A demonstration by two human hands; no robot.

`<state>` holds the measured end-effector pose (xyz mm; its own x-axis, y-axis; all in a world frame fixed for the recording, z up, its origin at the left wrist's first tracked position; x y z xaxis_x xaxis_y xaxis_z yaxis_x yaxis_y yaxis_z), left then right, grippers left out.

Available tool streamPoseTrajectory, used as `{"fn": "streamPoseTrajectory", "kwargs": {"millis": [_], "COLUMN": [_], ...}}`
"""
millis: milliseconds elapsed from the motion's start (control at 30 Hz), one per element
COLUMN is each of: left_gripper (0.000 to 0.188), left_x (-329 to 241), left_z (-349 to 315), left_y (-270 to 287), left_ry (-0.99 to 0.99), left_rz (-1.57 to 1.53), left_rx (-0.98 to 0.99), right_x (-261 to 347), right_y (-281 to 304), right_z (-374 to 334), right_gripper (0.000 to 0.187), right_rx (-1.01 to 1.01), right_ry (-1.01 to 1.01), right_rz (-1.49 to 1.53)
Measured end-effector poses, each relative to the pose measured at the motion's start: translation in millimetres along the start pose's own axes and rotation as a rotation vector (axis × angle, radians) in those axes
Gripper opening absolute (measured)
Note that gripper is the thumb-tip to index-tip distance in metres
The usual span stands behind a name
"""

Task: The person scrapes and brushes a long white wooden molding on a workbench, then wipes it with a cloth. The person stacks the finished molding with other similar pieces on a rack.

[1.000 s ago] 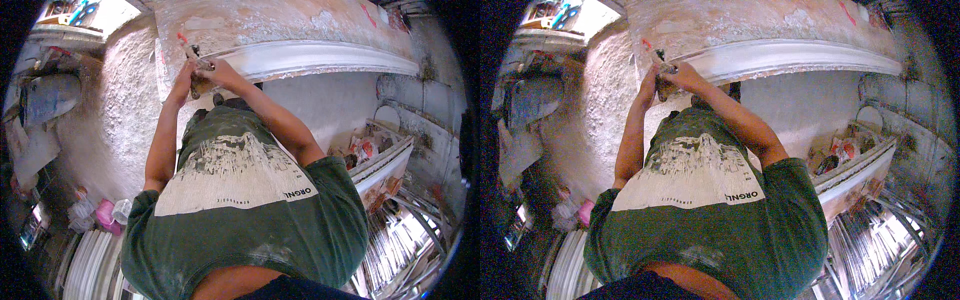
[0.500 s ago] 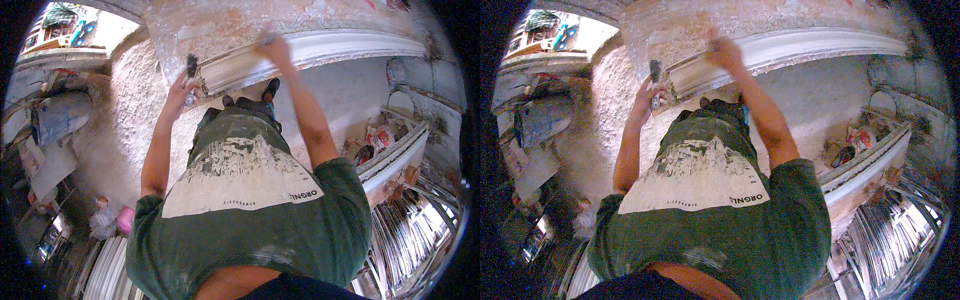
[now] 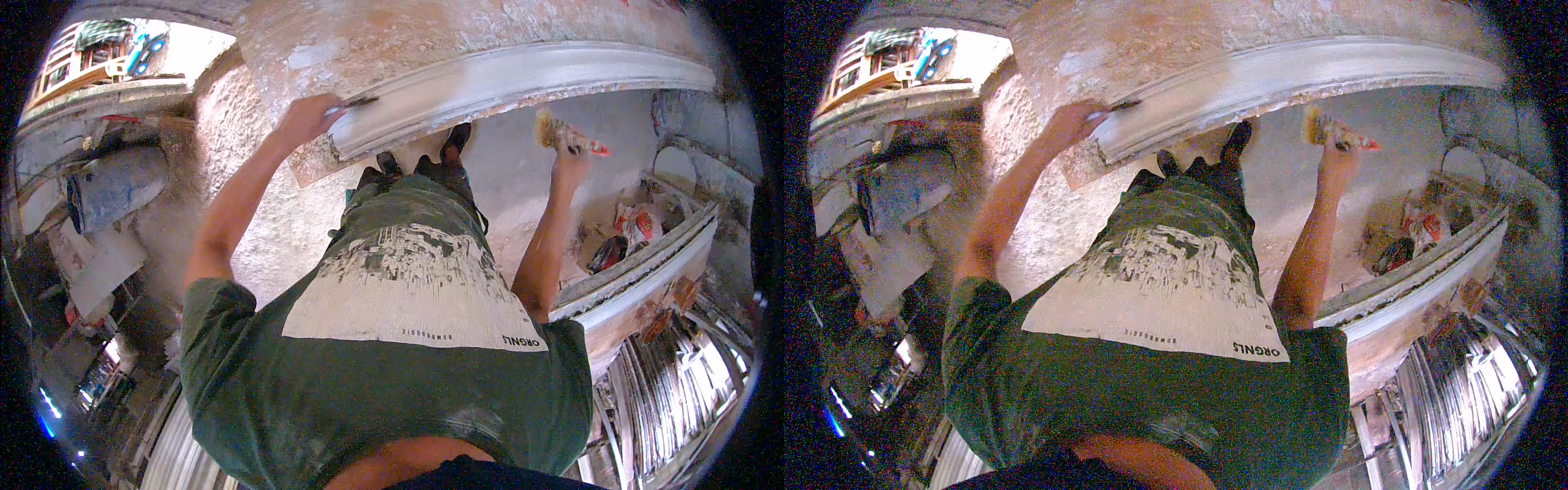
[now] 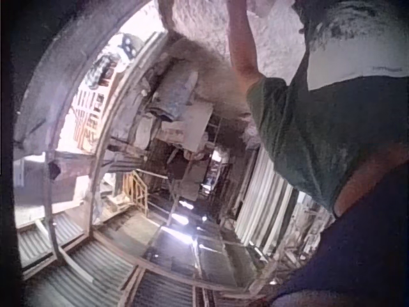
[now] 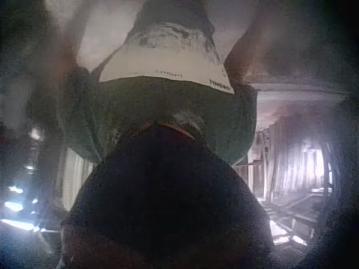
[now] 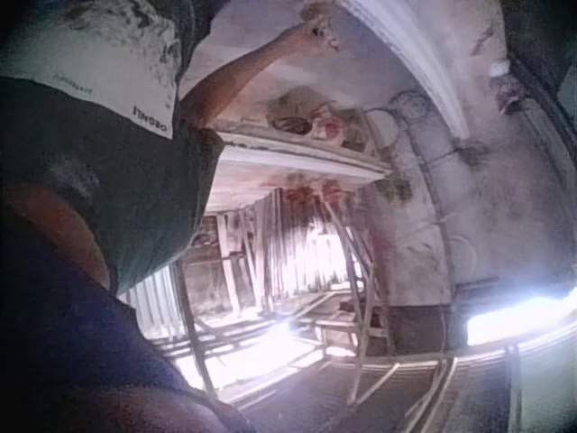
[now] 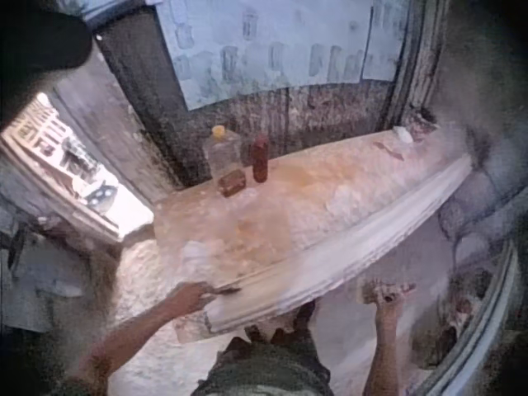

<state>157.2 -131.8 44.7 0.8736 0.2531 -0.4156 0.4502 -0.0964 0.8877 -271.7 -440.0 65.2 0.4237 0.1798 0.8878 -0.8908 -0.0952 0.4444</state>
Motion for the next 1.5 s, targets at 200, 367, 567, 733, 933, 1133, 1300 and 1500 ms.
{"fn": "streamPoseTrajectory", "kwargs": {"millis": [200, 367, 567, 733, 933, 1133, 1300, 1500], "left_gripper": [0.033, 0.031, 0.024, 0.030, 0.031, 0.025, 0.027, 0.042], "left_x": [-73, -24, 2, -105, -148, -46, -101, -243], "left_z": [139, 85, 30, 197, 255, 109, 191, 424], "left_y": [7, 1, 3, -37, -41, -8, -14, -74], "left_ry": [-0.048, -0.162, -0.059, -0.056, -0.114, 0.004, -0.085, -0.198], "left_rz": [0.133, 0.047, 0.000, 0.110, 0.008, -0.017, -0.041, 0.065], "left_rx": [0.186, 0.069, 0.113, 0.141, 0.037, 0.226, 0.226, 0.057], "right_x": [-23, -46, -47, -50, 2, -45, -68, -74], "right_y": [49, 85, 101, 89, 84, 124, 133, 85], "right_z": [-38, -25, -29, -17, 24, 19, 17, 63], "right_gripper": [0.032, 0.031, 0.028, 0.028, 0.029, 0.025, 0.025, 0.027], "right_rx": [-0.046, -0.202, -0.221, -0.149, -0.003, -0.160, -0.240, -0.061], "right_ry": [-0.244, -0.248, -0.243, -0.277, -0.184, -0.273, -0.479, -0.425], "right_rz": [0.001, 0.057, -0.017, -0.006, -0.453, -0.087, 0.010, 0.118]}}
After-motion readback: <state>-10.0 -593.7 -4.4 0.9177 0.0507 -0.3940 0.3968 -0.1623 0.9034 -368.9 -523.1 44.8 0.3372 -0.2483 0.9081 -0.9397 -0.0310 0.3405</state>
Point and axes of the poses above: each hand's wrist, its own z-axis towards the middle knuckle, its own y-axis out of the back of the hand, x = y × z, the point moved 8 cm from there along z, towards the middle knuckle, and after that the axes turned 2 degrees about y, right-handed, at the moved point
